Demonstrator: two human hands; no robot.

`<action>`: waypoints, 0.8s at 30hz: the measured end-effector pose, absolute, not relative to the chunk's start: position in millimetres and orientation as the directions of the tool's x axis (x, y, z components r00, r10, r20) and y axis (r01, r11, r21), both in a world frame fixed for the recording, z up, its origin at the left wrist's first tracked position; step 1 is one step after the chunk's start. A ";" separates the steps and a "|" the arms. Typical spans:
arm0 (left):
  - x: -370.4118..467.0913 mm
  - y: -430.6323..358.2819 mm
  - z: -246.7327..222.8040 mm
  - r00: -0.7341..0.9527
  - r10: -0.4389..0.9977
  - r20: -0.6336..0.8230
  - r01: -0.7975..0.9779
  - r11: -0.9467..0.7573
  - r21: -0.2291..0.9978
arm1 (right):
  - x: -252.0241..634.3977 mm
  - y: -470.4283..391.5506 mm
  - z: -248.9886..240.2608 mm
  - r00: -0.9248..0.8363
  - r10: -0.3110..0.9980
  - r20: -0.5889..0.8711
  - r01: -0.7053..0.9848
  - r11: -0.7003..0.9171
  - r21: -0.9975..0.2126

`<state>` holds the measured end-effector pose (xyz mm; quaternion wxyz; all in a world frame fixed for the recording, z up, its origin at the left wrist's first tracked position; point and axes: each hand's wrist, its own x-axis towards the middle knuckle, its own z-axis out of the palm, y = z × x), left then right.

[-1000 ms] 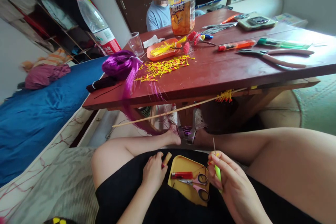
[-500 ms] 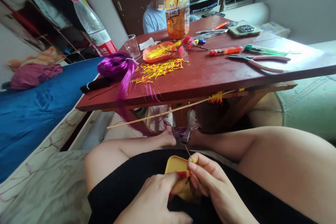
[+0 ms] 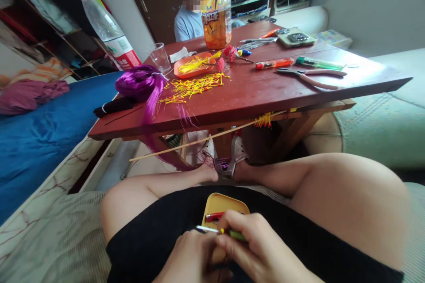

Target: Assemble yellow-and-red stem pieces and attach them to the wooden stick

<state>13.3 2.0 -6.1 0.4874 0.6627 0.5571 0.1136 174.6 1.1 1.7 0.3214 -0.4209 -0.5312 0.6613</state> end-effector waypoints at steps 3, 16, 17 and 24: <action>7.8 0.3 6.0 0.570 0.623 -0.536 0.677 0.014 0.736 | 169.4 -0.7 -14.4 -0.456 0.813 -0.361 -0.234 -0.501 -0.833; 2.0 -10.9 -7.8 0.645 0.584 -0.492 0.470 0.204 0.859 | 167.6 -15.9 -10.8 -0.522 0.844 0.126 0.351 0.347 -0.870; 4.5 -12.6 -4.9 0.658 0.544 -0.520 0.555 0.116 0.824 | 167.4 -16.2 -10.0 -0.514 0.857 -0.033 0.318 0.155 -0.935; 10.0 -37.9 -7.1 0.484 0.565 -0.668 0.825 -0.040 0.564 | 153.0 -41.5 -38.6 -0.489 0.702 -0.517 -0.336 -0.699 -0.631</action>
